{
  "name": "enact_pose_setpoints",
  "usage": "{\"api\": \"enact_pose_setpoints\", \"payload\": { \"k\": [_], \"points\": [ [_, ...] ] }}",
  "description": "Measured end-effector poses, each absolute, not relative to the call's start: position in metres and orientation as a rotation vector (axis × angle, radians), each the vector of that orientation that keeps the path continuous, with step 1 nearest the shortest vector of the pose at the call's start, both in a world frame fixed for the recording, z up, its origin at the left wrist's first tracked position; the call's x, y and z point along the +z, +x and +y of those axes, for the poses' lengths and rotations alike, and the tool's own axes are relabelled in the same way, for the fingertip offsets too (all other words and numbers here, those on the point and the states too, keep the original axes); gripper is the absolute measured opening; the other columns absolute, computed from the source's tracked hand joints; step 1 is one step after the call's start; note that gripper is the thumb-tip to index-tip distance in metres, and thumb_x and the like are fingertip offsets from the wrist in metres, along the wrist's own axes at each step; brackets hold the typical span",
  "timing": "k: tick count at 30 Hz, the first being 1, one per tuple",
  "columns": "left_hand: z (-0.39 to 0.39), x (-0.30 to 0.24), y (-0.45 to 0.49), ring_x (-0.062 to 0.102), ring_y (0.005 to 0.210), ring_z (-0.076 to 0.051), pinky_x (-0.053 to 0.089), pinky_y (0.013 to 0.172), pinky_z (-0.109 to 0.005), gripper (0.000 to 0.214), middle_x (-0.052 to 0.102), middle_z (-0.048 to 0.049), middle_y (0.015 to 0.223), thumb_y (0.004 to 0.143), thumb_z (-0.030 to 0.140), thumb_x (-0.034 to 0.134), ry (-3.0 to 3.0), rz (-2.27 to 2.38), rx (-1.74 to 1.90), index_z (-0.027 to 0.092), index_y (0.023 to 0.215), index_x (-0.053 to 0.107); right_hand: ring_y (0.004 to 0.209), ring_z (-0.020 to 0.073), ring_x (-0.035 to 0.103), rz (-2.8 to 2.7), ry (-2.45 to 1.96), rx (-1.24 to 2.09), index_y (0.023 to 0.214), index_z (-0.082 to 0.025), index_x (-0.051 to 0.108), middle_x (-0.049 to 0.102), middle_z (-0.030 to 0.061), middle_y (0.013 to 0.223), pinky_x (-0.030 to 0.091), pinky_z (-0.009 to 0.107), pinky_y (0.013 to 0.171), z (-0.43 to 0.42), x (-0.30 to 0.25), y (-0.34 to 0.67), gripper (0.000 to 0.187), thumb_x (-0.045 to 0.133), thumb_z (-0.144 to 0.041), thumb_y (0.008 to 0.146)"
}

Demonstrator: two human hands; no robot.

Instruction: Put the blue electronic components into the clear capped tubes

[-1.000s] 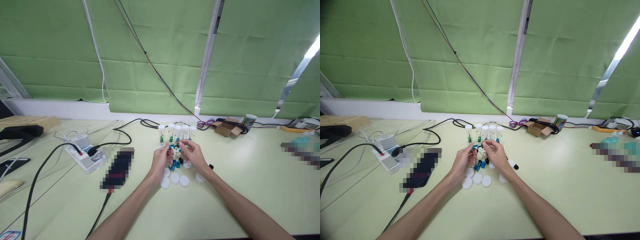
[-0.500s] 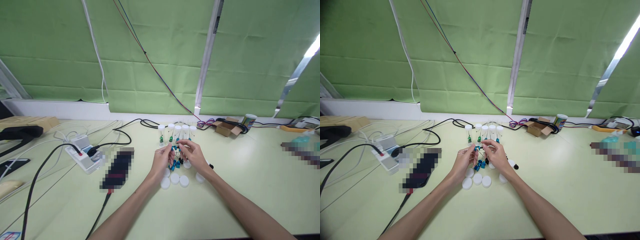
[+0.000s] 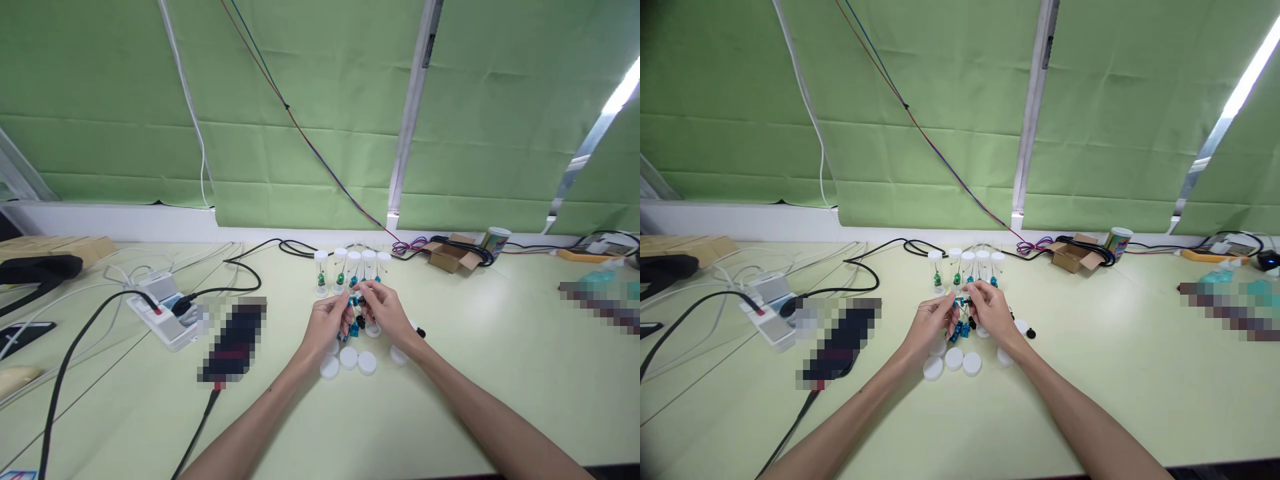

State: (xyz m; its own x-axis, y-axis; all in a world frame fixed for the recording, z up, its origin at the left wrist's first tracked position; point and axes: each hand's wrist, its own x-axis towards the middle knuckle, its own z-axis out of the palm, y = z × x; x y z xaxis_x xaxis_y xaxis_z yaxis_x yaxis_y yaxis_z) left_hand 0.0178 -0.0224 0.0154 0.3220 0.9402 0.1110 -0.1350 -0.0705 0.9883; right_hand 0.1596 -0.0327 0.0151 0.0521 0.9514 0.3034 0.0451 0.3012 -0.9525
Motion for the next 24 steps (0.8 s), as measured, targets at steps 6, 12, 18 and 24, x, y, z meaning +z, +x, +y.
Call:
{"api": "enact_pose_setpoints", "payload": {
  "k": [6, 12, 18, 24],
  "points": [
    [-0.022, 0.012, 0.018, 0.044, 0.040, -0.007, 0.034, 0.041, -0.021, 0.048, 0.053, -0.0001, 0.054, 0.082, 0.056, 0.053, 1.392, 0.808, 1.053, 0.014, 0.059, 0.056, 0.033, 0.0068, 0.033, -1.310, -1.025, 0.947, 0.092, -0.015, 0.060, 0.035, -0.0096, 0.038, 0.023, 0.018, 0.035, -0.032, 0.015, 0.160, 0.042, 0.051, -0.055, 0.086],
    [-0.024, 0.017, 0.018, 0.045, 0.041, -0.008, 0.034, 0.040, -0.021, 0.045, 0.053, -0.0005, 0.053, 0.078, 0.055, 0.058, 1.246, 0.799, 1.089, 0.014, 0.057, 0.056, 0.034, 0.0075, 0.040, -1.255, -1.021, 0.887, 0.084, -0.015, 0.061, 0.044, -0.0059, 0.048, 0.028, 0.020, 0.033, -0.033, 0.017, 0.158, 0.043, 0.052, -0.057, 0.084],
    [-0.025, 0.021, 0.016, 0.046, 0.041, -0.008, 0.036, 0.039, -0.021, 0.042, 0.051, 0.0001, 0.052, 0.072, 0.053, 0.064, 1.089, 0.841, 1.164, 0.014, 0.058, 0.057, 0.049, 0.0116, 0.054, -1.343, -0.992, 0.847, 0.094, -0.017, 0.063, 0.063, 0.0048, 0.080, 0.037, 0.021, 0.036, -0.037, 0.019, 0.158, 0.035, 0.060, -0.050, 0.081],
    [-0.026, 0.022, 0.016, 0.046, 0.041, -0.008, 0.035, 0.039, -0.020, 0.042, 0.051, 0.0000, 0.052, 0.072, 0.052, 0.065, 1.096, 0.831, 1.153, 0.014, 0.057, 0.057, 0.052, 0.0115, 0.054, -1.388, -0.940, 0.887, 0.099, -0.018, 0.063, 0.063, 0.0055, 0.082, 0.038, 0.022, 0.038, -0.039, 0.020, 0.158, 0.031, 0.062, -0.043, 0.081]
  ]
}}
